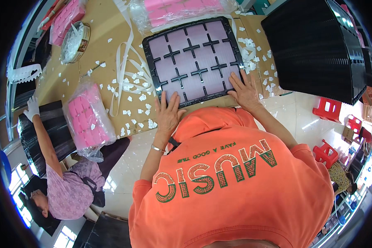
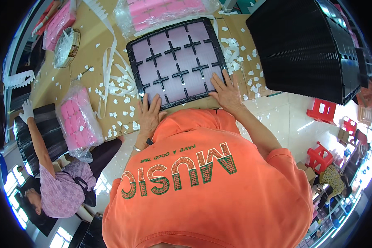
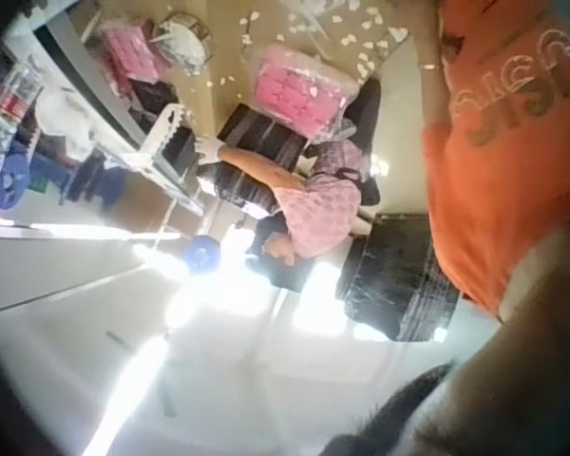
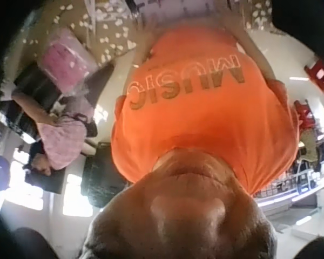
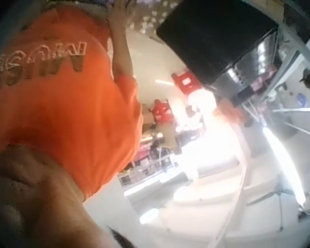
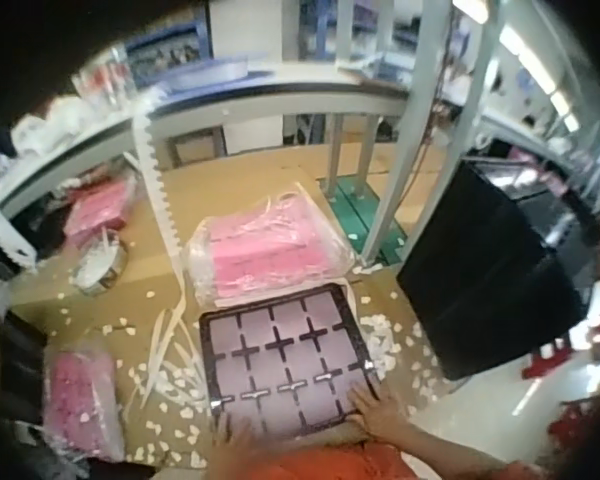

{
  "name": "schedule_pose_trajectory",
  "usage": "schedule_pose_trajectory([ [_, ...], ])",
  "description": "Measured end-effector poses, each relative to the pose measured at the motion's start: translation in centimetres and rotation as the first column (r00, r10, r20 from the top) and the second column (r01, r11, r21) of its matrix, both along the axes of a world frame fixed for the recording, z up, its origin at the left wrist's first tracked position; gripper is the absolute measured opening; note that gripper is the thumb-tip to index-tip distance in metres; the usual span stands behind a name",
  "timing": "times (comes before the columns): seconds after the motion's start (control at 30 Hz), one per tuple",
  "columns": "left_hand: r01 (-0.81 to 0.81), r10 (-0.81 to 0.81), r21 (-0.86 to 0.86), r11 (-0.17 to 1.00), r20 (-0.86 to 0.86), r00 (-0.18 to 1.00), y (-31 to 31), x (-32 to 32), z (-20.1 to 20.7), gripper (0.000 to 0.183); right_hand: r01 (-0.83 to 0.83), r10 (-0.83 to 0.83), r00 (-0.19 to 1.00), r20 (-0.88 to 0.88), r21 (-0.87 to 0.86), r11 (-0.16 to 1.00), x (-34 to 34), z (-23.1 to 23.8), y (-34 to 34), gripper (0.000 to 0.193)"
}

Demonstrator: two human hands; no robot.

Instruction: The person assembles plastic parts by hand, placing pink foam inserts into black plastic trays and applying white adhesive strips to them.

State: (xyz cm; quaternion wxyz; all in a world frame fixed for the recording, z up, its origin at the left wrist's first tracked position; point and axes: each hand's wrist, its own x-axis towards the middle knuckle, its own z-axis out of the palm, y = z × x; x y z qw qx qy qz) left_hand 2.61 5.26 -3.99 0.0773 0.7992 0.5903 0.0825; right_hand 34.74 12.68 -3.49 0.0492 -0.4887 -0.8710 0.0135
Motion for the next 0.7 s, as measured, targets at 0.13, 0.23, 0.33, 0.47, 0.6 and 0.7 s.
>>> schedule_pose_trajectory([
  [0.13,-0.147,0.148,0.045,0.988,-0.042,0.988,-0.3,-1.2,-0.2,0.055,0.105,-0.101,0.99,0.095,-0.043,0.993,0.4,-0.1,-0.8,0.055],
  [0.23,-0.04,0.04,-0.008,0.999,-0.044,0.998,-1.6,-0.8,-0.2,0.055,-0.019,0.025,0.994,0.109,-0.062,0.998,0.3,-0.3,-1.6,0.054],
  [0.33,-0.057,0.058,0.06,0.997,-0.014,0.998,-0.5,-0.5,0.1,0.053,0.058,-0.057,0.993,0.103,-0.011,0.998,0.1,0.1,-0.3,0.052],
  [0.47,-0.1,0.102,0.11,0.989,-0.012,0.995,-0.7,-1.9,0.4,0.051,0.065,-0.079,0.992,0.097,0.138,0.988,0.3,-0.2,-0.1,0.044],
  [0.6,-0.194,0.176,0.082,0.978,0.188,0.966,-0.7,-2.8,1.1,0.038,0.169,-0.154,0.981,-0.118,0.13,0.977,1.0,0.7,-0.2,0.036],
  [0.7,-0.379,0.309,0.088,0.921,0.425,0.851,0.7,-3.8,-0.2,0.026,0.593,-0.617,0.752,-0.233,-0.17,0.787,0.9,-0.7,1.6,0.032],
])
